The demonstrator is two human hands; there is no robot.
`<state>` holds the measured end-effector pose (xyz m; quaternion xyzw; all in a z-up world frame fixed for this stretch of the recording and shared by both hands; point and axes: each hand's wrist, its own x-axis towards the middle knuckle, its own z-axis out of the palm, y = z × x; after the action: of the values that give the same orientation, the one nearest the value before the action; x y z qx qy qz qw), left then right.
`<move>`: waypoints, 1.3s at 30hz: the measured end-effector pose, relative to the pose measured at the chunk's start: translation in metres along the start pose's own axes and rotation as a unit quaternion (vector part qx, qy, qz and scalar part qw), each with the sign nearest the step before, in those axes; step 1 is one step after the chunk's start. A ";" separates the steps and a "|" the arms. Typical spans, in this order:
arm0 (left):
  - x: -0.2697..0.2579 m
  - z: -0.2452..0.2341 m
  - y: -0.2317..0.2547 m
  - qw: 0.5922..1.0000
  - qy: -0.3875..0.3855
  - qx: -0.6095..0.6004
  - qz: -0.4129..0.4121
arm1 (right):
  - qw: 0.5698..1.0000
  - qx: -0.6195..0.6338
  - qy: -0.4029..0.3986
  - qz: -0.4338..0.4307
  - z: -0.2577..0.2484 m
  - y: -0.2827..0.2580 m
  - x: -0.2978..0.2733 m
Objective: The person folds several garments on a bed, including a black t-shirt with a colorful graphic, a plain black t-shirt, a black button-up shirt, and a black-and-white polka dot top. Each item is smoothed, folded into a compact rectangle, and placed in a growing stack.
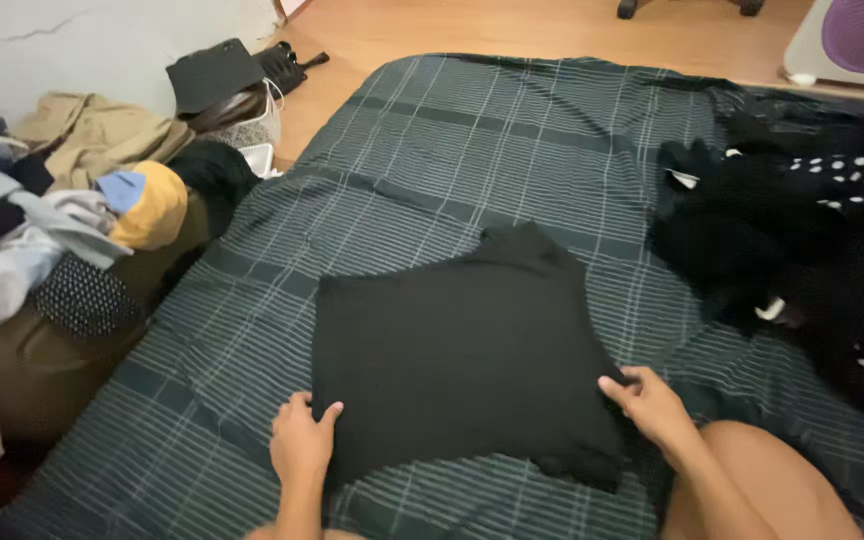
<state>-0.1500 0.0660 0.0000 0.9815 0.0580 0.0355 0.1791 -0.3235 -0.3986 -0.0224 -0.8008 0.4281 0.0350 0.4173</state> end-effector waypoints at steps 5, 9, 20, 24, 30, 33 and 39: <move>0.013 0.028 -0.026 0.993 0.013 -0.117 0.017 | 0.993 0.031 -0.113 0.004 0.002 0.017 -0.016; 0.039 0.069 -0.063 0.971 0.025 -0.227 -0.064 | 0.970 0.234 -0.030 -0.063 0.026 0.023 -0.016; 0.037 0.044 -0.078 0.987 -0.122 -0.066 -0.074 | 0.985 -0.059 0.077 -0.140 0.015 0.017 -0.057; 0.010 -0.006 -0.044 0.986 -0.135 -0.066 -0.072 | 0.994 -0.004 -0.021 -0.111 0.007 0.000 -0.074; -0.026 -0.035 -0.035 0.922 -0.331 -0.186 0.077 | 0.970 0.000 -0.108 -0.219 -0.011 0.003 -0.070; -0.029 -0.046 -0.033 0.923 -0.370 -0.084 0.059 | 0.949 -0.077 -0.088 -0.294 -0.013 0.013 -0.063; -0.034 -0.064 -0.024 0.937 -0.337 0.091 0.017 | 0.934 -0.173 -0.096 -0.298 -0.016 0.029 -0.053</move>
<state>-0.1917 0.1060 0.0494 0.9488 -0.0199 -0.2996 0.0978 -0.3822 -0.3832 -0.0083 -0.9444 0.1145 0.0596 0.3024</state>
